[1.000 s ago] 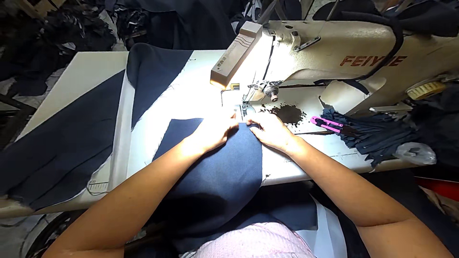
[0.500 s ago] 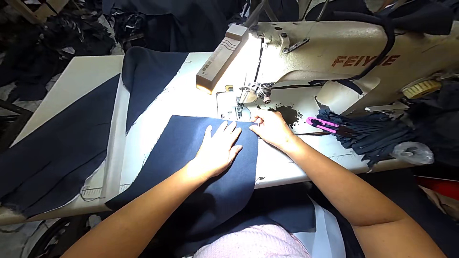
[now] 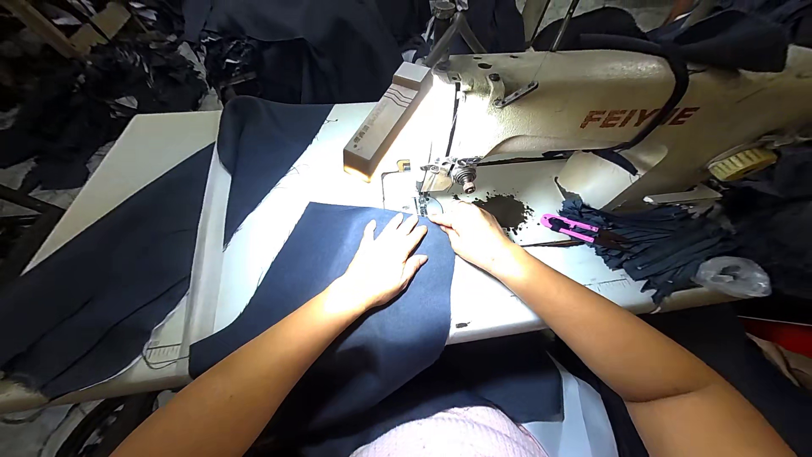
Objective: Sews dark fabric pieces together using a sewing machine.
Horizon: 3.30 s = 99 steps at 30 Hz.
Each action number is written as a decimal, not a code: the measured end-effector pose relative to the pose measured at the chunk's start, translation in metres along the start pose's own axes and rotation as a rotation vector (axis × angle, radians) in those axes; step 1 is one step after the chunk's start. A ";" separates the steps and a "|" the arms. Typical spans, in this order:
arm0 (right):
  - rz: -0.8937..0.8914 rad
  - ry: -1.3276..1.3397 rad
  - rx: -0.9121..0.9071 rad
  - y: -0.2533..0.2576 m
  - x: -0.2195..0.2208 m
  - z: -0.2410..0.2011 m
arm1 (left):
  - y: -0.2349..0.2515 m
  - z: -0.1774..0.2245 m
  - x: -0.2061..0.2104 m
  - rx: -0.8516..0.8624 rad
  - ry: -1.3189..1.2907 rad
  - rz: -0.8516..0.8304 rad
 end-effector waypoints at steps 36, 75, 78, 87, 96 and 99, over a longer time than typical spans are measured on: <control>0.145 -0.007 0.049 0.005 0.015 0.007 | -0.053 0.076 -0.001 0.101 -0.014 0.218; 0.615 0.112 -0.337 -0.174 0.076 -0.026 | -0.097 0.115 0.038 0.040 -0.131 0.660; 0.606 0.118 -0.313 -0.171 0.069 -0.027 | -0.096 0.117 0.040 0.028 -0.093 0.643; 0.461 0.054 -0.230 -0.160 0.050 -0.028 | -0.061 0.066 -0.005 0.131 -0.148 0.390; 0.450 -0.007 -0.229 -0.159 0.046 -0.028 | -0.045 0.022 0.007 0.124 -0.089 0.223; 0.445 -0.003 -0.232 -0.151 0.044 -0.027 | -0.039 0.015 0.007 0.121 -0.093 0.213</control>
Point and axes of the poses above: each hand's wrist, its own y-axis towards the middle knuckle, its own x-axis out of the palm, z = x × y, the point moved 2 cm from there along y, towards the middle knuckle, and after that the axes turned 4 degrees about x, right-handed, at the moved point
